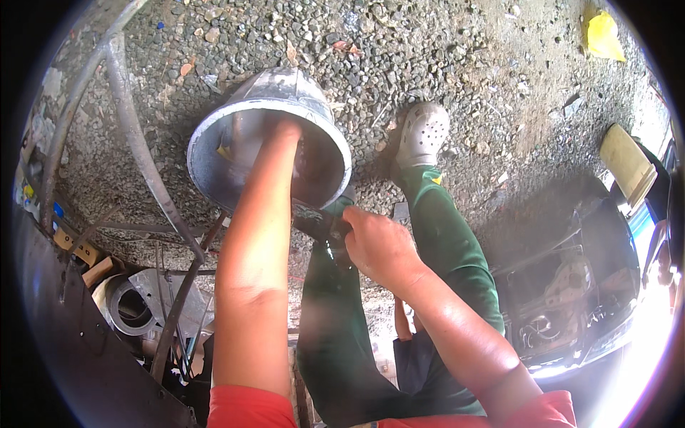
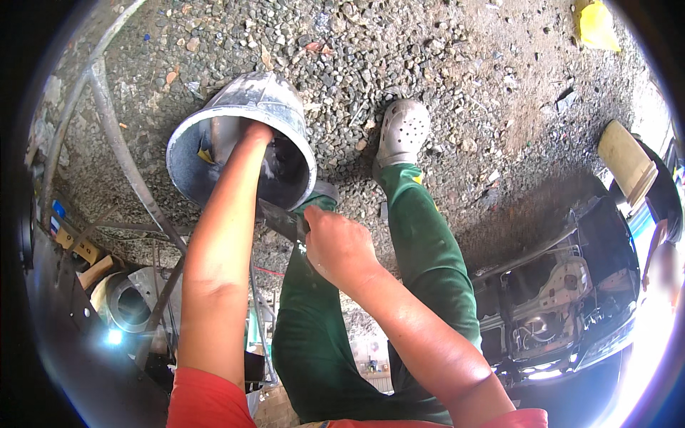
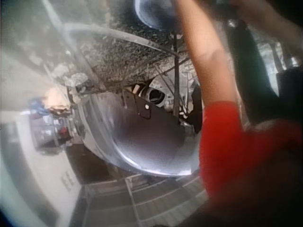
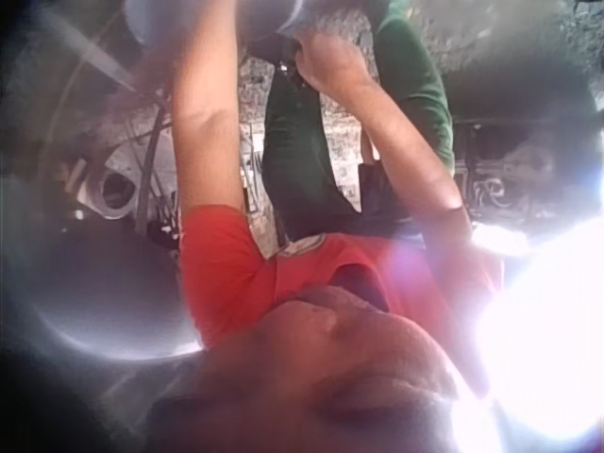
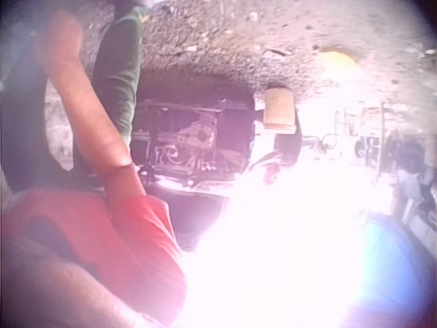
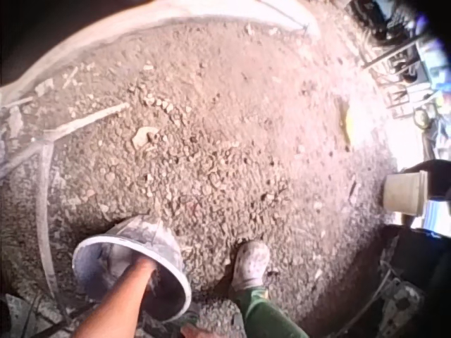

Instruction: The person sands the surface of a car bumper using a sanding block. They repeatedly dip the block into a bucket of water and continue sanding different sections of the bumper, which is mounted on a metal stand.

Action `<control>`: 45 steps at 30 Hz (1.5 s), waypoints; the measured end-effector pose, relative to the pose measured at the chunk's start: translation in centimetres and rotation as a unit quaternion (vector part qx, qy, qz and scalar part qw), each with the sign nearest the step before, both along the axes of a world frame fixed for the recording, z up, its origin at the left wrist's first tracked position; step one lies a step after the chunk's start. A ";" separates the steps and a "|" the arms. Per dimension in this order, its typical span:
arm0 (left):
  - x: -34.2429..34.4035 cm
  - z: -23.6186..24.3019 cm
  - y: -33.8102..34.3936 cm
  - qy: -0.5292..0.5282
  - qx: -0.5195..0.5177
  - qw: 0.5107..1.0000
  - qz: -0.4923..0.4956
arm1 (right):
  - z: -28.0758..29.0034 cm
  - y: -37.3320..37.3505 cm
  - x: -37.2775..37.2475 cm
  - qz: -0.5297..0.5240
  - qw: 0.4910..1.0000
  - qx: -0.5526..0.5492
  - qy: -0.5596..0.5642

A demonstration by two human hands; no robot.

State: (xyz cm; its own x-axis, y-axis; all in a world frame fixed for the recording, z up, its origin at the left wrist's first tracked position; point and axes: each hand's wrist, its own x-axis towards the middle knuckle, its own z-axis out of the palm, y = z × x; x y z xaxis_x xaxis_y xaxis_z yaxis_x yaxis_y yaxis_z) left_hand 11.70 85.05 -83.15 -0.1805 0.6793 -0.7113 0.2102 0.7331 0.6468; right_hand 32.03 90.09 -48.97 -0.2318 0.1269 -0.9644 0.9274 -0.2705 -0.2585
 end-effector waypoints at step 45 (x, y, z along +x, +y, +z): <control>2.7 30.4 -8.3 -0.139 -0.066 0.817 0.555 | -0.3 0.6 0.6 -0.073 0.992 0.097 -0.026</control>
State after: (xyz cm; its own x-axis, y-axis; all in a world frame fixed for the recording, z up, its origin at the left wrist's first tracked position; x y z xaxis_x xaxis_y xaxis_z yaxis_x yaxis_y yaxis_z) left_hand 14.42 76.75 -52.73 -0.4531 0.1208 -0.8832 -0.7735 0.4392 0.4569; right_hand 32.66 90.67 -49.26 -0.1486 0.3407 -0.9284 0.8952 -0.3525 -0.2726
